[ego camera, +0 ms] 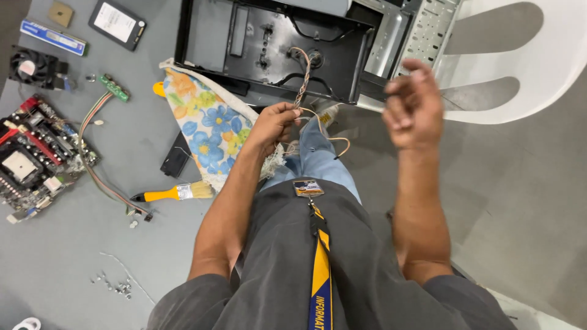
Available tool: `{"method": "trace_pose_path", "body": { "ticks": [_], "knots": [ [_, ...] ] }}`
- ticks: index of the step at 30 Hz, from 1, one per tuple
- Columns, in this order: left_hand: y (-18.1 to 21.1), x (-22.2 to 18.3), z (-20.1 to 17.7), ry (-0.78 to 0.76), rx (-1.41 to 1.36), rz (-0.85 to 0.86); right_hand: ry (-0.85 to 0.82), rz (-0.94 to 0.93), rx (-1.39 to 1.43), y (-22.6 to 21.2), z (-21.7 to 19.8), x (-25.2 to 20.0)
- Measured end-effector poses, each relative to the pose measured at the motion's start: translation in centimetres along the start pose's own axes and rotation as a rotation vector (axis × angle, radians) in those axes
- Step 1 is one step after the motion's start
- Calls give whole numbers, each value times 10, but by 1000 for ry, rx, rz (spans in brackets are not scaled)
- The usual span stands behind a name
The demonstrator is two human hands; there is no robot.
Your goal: Untangling and organizing the internal front-panel wires of a computer chassis.
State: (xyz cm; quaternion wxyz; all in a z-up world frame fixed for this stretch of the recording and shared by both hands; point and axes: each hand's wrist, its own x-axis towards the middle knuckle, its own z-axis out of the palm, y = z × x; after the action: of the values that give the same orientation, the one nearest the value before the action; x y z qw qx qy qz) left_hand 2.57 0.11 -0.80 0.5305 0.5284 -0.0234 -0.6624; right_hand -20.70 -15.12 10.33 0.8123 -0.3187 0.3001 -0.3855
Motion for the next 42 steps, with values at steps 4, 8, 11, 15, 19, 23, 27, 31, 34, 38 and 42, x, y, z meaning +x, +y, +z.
{"method": "trace_pose_path", "body": {
  "ticks": [4, 8, 11, 15, 19, 23, 27, 31, 34, 38, 42],
  "knots": [
    [6, -9, 4, -66, 35, 2, 76, -73, -48, 20, -15, 30],
    [6, -16, 16, -84, 6, 93, -132, 220, -496, 100, -6, 34],
    [5, -21, 16, -83, 67, 151, -198, 399, -582, 125, 10, 20],
    [13, -29, 11, -36, 357, 207, -137, 531, -668, 134, 1, 30],
    [4, -21, 1, -51, 456, 255, -137, 485, -851, 127, 7, 32],
    [4, -24, 7, 22, 477, 289, -160, 285, -976, 126, 11, 26],
    [5, -28, 9, 94, 465, 294, -139, 227, -962, 134, 2, 27],
    [2, -35, 11, 62, 423, 316, -76, 240, -890, 138, 6, 13],
    [-8, -35, 11, 66, 375, 274, -86, 218, -834, 146, 0, 8],
    [-18, -30, 13, 94, 373, 241, -42, 187, -901, 157, -9, 9],
    [-16, -26, 11, 106, 496, 179, -46, 108, -1021, 161, -9, 11]
  ]
}}
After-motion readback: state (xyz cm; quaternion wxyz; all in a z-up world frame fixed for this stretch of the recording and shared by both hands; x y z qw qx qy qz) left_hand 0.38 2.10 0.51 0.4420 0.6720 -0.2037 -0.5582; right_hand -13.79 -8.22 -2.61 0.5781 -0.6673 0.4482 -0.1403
